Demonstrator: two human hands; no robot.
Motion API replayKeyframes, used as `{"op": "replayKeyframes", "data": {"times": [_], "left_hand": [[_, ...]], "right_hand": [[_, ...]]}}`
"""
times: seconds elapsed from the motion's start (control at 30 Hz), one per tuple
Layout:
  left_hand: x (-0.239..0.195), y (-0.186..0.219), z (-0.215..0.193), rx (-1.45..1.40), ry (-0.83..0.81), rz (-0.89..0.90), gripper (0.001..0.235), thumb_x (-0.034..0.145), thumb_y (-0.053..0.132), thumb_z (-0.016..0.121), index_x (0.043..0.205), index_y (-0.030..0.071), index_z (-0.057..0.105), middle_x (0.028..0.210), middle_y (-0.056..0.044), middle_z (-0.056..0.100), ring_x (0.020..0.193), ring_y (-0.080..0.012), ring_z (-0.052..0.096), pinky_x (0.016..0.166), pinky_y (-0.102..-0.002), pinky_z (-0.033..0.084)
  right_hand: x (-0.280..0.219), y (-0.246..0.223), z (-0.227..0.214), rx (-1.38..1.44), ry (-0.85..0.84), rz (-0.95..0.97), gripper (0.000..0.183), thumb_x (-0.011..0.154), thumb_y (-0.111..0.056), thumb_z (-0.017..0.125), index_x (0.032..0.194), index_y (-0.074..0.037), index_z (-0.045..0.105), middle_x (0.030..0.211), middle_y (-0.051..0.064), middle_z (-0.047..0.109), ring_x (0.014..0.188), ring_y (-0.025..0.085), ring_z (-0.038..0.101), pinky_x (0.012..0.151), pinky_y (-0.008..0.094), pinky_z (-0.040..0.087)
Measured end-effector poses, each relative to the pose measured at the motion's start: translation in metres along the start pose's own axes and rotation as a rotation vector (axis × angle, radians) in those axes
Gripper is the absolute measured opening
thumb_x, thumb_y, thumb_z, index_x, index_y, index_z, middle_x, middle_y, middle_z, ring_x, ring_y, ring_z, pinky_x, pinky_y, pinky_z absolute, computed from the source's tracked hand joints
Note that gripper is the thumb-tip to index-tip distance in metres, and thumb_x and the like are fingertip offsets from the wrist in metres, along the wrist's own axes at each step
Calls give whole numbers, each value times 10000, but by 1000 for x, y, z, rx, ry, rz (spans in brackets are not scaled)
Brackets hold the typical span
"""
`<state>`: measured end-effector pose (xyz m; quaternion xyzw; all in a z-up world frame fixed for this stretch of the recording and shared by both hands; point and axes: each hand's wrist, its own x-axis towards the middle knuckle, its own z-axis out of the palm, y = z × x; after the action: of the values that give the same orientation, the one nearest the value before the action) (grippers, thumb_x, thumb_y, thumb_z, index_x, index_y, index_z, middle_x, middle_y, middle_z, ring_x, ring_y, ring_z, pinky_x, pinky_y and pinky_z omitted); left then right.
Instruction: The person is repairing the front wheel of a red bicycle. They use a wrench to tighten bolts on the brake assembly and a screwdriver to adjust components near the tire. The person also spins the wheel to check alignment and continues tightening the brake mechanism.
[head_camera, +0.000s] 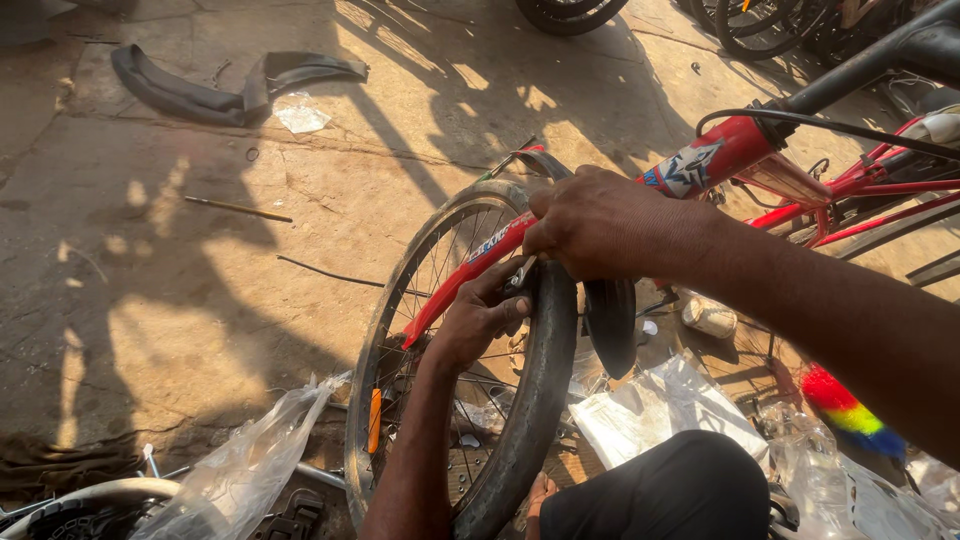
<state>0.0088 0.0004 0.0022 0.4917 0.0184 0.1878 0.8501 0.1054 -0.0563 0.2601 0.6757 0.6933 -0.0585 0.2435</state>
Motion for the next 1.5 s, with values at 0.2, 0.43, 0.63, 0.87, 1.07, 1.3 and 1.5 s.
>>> {"op": "replayKeyframes", "data": {"times": [0.2,0.43,0.63,0.87,1.07,1.3,1.5], "left_hand": [[0,0,4,-15,16,24,824,831,292,829,1535,19,500,1051,-67,710,820,-108,602,692,-283,504],[-4,4,6,-18,24,-21,894,791,375,816,1539,44,456,1226,-114,715,1033,-184,682,865,-363,578],[-4,2,9,-57,16,21,903,788,391,821,1540,36,471,1199,-120,707,1017,-191,670,856,-375,575],[-7,-2,16,149,127,94,749,842,313,817,1500,35,592,988,-103,560,899,-182,641,772,-376,580],[-6,-2,16,43,82,117,718,848,243,799,1489,38,547,902,-73,708,813,-132,677,763,-320,591],[-2,-9,18,50,54,185,592,895,257,789,1402,-5,631,938,-29,746,822,-86,663,762,-278,574],[-8,7,9,-38,-22,151,626,984,274,703,1539,48,521,948,-29,706,726,-64,565,638,-243,461]], "right_hand": [[4,-1,-1,-27,69,-28,252,869,-260,711,1107,-267,795,962,26,633,1027,210,606,831,416,519],[11,4,7,42,63,-66,223,918,-260,687,1113,-248,792,988,22,614,992,185,605,853,376,523],[11,-5,1,-87,54,-59,298,867,-255,704,1153,-255,792,1030,41,615,982,226,587,785,405,524],[7,-22,0,-250,5,14,236,940,-263,634,1134,-153,710,940,89,662,867,221,654,721,395,578],[-3,-47,2,-224,112,133,192,915,-206,655,1043,-63,665,855,132,703,799,258,701,687,435,594],[-5,-77,24,-310,157,246,282,899,-283,699,1006,-25,656,855,146,696,812,271,717,682,426,596],[3,-55,-7,-205,65,245,270,841,-244,713,1043,-74,656,856,120,703,834,271,709,739,442,573]]}}
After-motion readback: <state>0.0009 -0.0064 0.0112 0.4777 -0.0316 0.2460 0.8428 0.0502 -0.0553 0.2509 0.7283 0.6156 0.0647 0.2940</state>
